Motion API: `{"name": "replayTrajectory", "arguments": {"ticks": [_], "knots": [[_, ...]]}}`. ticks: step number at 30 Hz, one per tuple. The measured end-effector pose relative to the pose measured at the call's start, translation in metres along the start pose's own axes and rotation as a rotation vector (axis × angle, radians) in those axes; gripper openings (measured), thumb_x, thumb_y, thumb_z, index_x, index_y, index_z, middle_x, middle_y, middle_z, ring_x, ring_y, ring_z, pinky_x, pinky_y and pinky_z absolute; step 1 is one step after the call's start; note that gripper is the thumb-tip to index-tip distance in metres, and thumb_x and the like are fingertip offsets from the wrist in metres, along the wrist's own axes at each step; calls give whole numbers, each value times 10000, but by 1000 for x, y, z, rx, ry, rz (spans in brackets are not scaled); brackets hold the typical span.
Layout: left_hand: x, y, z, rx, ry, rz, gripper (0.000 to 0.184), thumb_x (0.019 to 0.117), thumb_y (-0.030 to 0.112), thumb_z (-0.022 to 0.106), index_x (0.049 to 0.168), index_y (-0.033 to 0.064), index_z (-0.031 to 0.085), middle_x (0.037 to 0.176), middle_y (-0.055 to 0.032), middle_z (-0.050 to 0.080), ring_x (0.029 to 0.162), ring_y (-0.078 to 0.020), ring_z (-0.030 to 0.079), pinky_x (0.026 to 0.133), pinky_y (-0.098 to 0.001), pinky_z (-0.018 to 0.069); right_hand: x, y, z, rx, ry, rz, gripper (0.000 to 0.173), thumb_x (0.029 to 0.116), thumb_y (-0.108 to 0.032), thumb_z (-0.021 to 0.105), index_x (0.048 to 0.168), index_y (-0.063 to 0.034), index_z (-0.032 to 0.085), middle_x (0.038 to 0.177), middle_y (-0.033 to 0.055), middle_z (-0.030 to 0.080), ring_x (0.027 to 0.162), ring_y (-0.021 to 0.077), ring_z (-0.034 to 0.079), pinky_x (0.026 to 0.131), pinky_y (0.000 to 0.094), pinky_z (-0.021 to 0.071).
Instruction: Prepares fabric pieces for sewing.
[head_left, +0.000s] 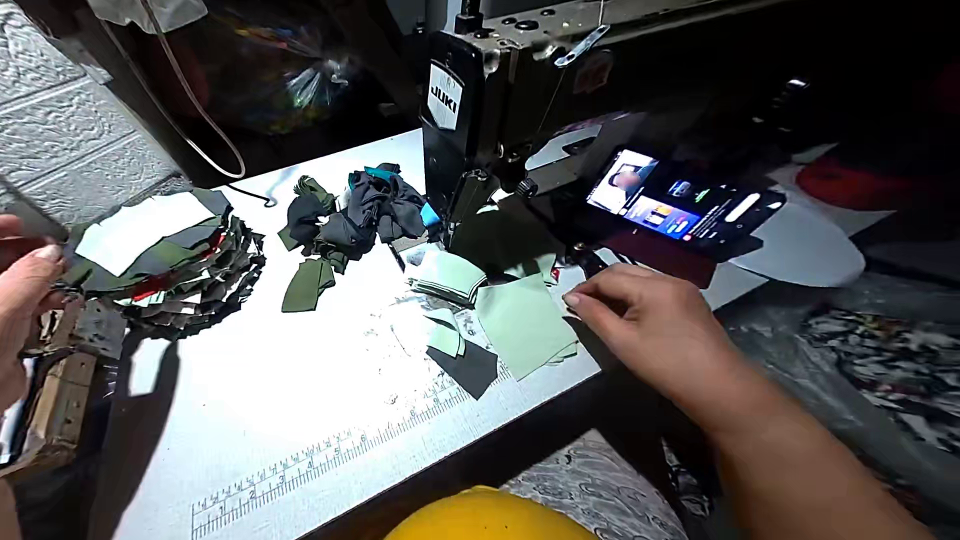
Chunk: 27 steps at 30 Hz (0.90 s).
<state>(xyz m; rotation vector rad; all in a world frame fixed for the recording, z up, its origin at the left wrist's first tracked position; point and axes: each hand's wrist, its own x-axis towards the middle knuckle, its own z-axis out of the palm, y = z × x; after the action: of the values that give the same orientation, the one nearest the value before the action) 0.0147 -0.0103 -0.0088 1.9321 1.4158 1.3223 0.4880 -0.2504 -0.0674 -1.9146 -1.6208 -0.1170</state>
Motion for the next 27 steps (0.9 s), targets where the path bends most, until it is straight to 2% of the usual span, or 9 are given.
{"name": "replayTrajectory", "arguments": {"ticks": [1, 3, 6, 9, 13, 16, 19, 23, 27], "knots": [[-7, 6, 10, -52, -29, 74, 362, 1009, 167, 606, 1353, 63, 563, 1119, 5, 640, 887, -13, 612, 766, -200, 527, 1, 3, 3, -36, -1, 38, 192, 984, -217, 653, 912, -66, 749, 889, 82, 672, 774, 232, 653, 682, 479, 546], [-25, 35, 33, -168, -166, 80, 360, 1030, 176, 597, 1384, 137, 547, 1212, 36, 656, 1022, -56, 665, 881, -253, 569, 3, 3, 13, -79, -21, 72, 255, 984, -291, 669, 919, -57, 744, 897, 120, 650, 839, 316, 644, 714, 551, 530], [-42, 82, 77, -380, -363, -10, 297, 1029, 111, 545, 1323, 121, 592, 1210, -11, 672, 1044, -132, 689, 860, -311, 604, 6, -3, 23, -74, -39, 89, 206, 945, -252, 744, 929, -47, 731, 911, 141, 637, 913, 361, 632, 777, 571, 527], [-61, 110, 110, -521, -539, -75, 269, 996, 83, 573, 1253, 98, 649, 1165, -48, 683, 1006, -172, 690, 854, -353, 608, 7, -4, 25, 42, -7, 104, 79, 928, -119, 738, 883, -59, 716, 898, 101, 625, 866, 280, 625, 749, 499, 525], [-79, 136, 136, -585, -696, -188, 232, 1015, 44, 562, 1225, 59, 658, 1146, -87, 686, 1017, -208, 685, 867, -354, 599, 7, 2, 22, 209, 55, 99, 51, 948, -118, 684, 945, -68, 693, 928, 63, 649, 757, 145, 627, 663, 348, 549], [-83, 142, 148, -604, -781, -229, 228, 1019, 57, 581, 1232, 56, 664, 1164, -94, 693, 1022, -210, 692, 862, -338, 600, 6, -3, 16, 150, -21, 127, 224, 931, -163, 753, 1104, -56, 658, 924, 86, 674, 747, 202, 652, 669, 426, 569], [-85, 145, 156, -584, -805, -217, 231, 1012, 58, 599, 1235, 61, 660, 1164, -84, 702, 995, -189, 701, 850, -321, 600, 2, -15, 14, 7, 12, 40, 321, 904, -156, 779, 1158, 0, 662, 1054, 179, 630, 912, 343, 639, 785, 551, 547], [-89, 140, 159, -597, -796, -192, 223, 1009, 59, 610, 1226, 58, 661, 1149, -77, 697, 974, -169, 699, 854, -305, 600, -12, -37, 13, 81, -51, -177, 204, 919, -250, 709, 993, -60, 729, 993, 96, 653, 903, 246, 645, 757, 427, 564], [-99, 129, 164, -658, -767, -227, 206, 1011, 25, 595, 1205, 40, 663, 1117, -96, 704, 938, -167, 706, 826, -285, 601, -24, -43, 18, 43, -227, -214, 212, 849, -326, 707, 966, -152, 746, 1024, -11, 629, 933, 154, 597, 753, 325, 526]]}}
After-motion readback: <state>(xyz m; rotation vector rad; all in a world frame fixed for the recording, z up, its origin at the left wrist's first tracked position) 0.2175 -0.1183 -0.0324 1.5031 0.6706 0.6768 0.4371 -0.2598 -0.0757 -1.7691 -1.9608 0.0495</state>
